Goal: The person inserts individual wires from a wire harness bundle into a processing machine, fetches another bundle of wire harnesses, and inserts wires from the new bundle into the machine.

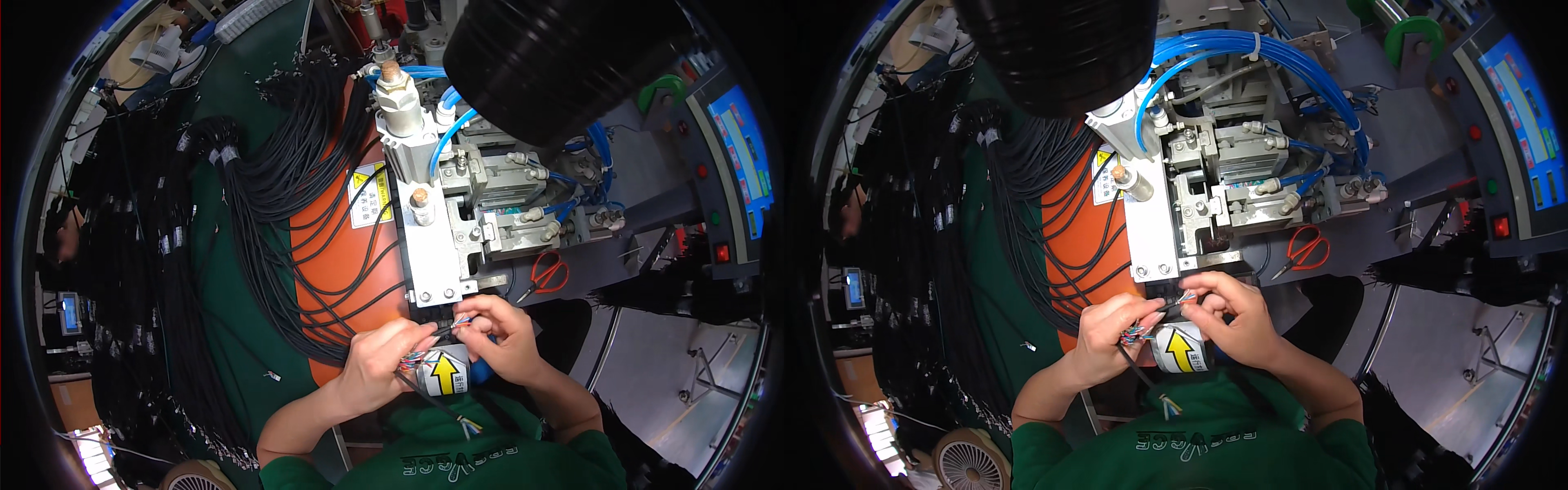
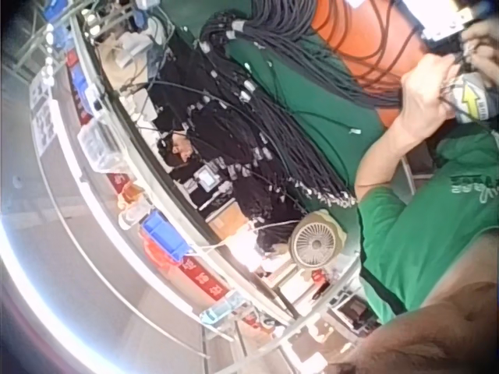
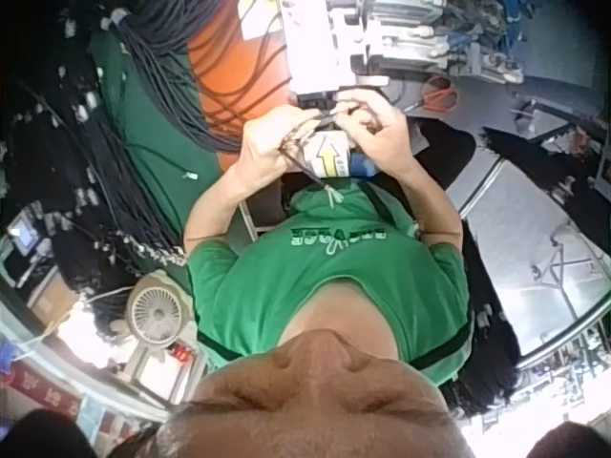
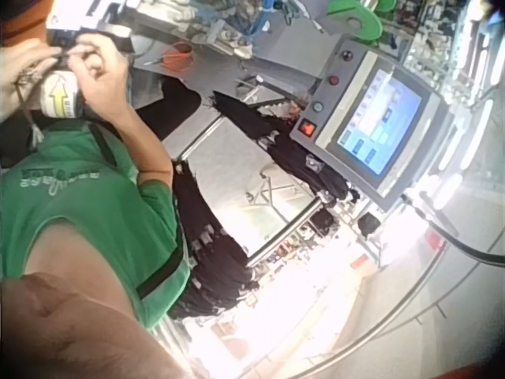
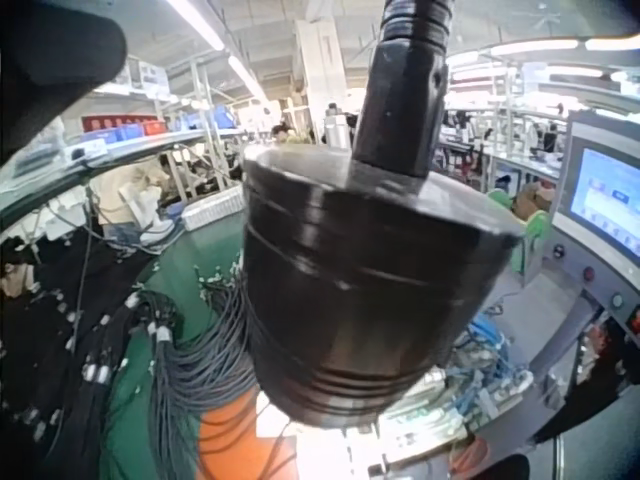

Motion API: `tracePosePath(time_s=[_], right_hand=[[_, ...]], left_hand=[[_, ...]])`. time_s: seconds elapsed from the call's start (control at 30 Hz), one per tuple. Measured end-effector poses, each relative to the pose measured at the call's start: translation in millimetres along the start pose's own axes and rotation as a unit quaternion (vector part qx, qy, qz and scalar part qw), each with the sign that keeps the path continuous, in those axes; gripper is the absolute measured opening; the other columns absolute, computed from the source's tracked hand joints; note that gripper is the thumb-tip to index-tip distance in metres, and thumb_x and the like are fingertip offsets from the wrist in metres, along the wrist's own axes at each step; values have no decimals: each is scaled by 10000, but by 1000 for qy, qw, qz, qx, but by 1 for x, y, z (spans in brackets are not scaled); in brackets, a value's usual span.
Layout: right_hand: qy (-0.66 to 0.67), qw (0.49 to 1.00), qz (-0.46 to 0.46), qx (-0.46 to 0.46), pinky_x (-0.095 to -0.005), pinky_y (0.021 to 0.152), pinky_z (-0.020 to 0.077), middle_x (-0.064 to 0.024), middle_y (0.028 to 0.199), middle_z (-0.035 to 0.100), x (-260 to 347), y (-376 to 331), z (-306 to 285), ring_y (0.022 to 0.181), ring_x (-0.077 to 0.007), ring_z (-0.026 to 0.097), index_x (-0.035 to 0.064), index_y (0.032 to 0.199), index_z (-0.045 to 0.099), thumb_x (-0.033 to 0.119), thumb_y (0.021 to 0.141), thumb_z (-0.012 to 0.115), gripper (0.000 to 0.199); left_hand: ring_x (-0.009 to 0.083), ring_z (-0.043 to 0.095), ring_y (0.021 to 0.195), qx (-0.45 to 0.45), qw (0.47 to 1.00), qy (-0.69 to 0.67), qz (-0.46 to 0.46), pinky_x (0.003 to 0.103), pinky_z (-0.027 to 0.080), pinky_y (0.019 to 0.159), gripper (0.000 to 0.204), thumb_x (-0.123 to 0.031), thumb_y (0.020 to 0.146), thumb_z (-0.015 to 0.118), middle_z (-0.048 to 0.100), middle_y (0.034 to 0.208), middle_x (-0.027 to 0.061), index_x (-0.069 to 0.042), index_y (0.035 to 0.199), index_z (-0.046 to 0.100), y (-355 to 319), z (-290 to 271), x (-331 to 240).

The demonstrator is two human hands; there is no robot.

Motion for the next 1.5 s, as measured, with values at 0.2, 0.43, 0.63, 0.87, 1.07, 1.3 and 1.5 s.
tracePosePath(time_s=[0.2, 0.43, 0.63, 0.87, 1.07, 1.3, 1.5], right_hand=[[256, 958, 130, 24, -182, 482, 371, -48, 769, 612, -19, -3, 3, 549, -47, 540, -11, 1047, 579, 24, 900, 601, 153], [149, 984, 94, -7, -205, 552, 438, 1, 792, 538, -3, -5, 6, 648, -71, 556, -25, 1007, 567, -8, 881, 613, 136], [-372, 873, -308, -66, -291, 774, 490, -158, 1051, 563, 44, -26, 22, 898, -163, 612, -28, 1188, 569, -26, 859, 584, 330], [192, 977, 75, 59, -209, 644, 474, -92, 935, 639, -18, 2, -1, 809, -116, 630, -48, 1085, 646, 0, 914, 574, 192], [83, 990, 72, 87, -185, 534, 451, -76, 887, 653, -12, 8, -9, 655, -95, 622, -40, 1046, 668, -9, 906, 588, 164], [-187, 978, -90, 8, -222, 503, 445, -67, 831, 639, 12, 8, -8, 585, -93, 602, -18, 905, 669, 25, 831, 657, 86], [-517, 833, -198, -3, -338, 503, 473, -71, 722, 556, 41, 4, 13, 568, -230, 600, 35, 767, 597, 67, 750, 644, 59]], left_hand=[[218, 633, 614, -60, 990, 71, 103, 315, 478, 513, 298, -38, 712, 712, 658, 805, 103, 21, 999, 657, 4, 4, -13], [210, 555, 516, 5, 989, 113, 95, 324, 412, 459, 243, -79, 712, 698, 596, 721, 74, 5, 924, 615, 2, 26, -14], [234, 586, 540, -18, 999, 27, 20, 318, 450, 481, 206, -40, 693, 714, 562, 658, 65, -17, 836, 568, 8, 18, -1], [235, 574, 538, 4, 1000, -11, 14, 326, 448, 486, 191, -10, 690, 702, 547, 653, 70, -21, 830, 572, 11, 19, 0], [236, 571, 542, 50, 996, -67, -11, 324, 446, 493, 170, 2, 693, 688, 549, 657, 70, -27, 812, 570, 13, 23, 5], [217, 546, 512, 23, 990, 121, 61, 328, 427, 478, 168, -74, 693, 701, 490, 638, 56, -34, 785, 566, 9, 26, -11], [206, 573, 648, 24, 971, 230, 60, 319, 462, 559, 421, -71, 657, 665, 549, 773, 71, 37, 1063, 634, 3, 24, -13]])
Point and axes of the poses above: each hand's wrist, its own y-axis towards the middle knuckle, its own z-axis out of the palm, x = y × z, the point moved 9 cm from there along y, towards the middle knuckle
